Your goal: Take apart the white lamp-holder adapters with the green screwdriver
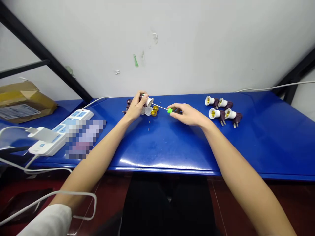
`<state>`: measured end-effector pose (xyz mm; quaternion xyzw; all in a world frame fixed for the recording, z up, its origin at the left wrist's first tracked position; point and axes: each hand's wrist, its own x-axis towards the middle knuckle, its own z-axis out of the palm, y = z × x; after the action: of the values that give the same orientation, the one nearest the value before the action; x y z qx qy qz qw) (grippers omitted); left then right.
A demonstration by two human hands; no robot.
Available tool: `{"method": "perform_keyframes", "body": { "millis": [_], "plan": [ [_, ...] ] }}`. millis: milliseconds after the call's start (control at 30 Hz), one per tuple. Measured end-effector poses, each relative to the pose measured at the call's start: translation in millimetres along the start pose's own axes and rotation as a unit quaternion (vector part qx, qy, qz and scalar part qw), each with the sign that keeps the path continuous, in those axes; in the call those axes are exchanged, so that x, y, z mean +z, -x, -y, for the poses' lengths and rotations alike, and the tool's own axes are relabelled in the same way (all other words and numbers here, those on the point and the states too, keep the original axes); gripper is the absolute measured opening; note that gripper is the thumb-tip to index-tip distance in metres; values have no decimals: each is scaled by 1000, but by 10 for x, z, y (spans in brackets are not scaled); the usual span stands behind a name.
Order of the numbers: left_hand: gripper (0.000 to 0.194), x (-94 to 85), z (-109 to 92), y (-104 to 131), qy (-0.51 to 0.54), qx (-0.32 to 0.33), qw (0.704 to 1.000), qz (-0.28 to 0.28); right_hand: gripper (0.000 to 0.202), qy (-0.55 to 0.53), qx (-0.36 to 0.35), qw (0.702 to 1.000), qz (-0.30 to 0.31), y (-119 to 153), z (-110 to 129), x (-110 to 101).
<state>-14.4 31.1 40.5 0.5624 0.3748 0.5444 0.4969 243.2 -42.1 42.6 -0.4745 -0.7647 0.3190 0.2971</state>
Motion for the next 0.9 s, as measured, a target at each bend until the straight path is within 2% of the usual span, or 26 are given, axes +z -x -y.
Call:
{"method": "perform_keyframes", "body": {
  "millis": [133,267,500,633,800,900],
  "plan": [
    [19,-17,-5,-52,5,5,1000,8,53,-2,48,998,48,41,26,-82],
    [29,-44,-70,-78,97,-26,995,-8,48,-27,45,998,24,69,39,-122],
    [30,-108,-202,-38,179,-134,974,23,52,-115,37,993,5,98,236,-60],
    [25,-124,-199,-14,177,-143,972,51,52,-117,8,993,-5,88,312,-14],
    [28,-123,-196,-1,168,-132,973,82,52,-84,-15,996,-14,45,264,27],
    [28,-106,-211,4,162,-132,974,81,52,-85,-15,996,-14,34,238,36]
  ]
}}
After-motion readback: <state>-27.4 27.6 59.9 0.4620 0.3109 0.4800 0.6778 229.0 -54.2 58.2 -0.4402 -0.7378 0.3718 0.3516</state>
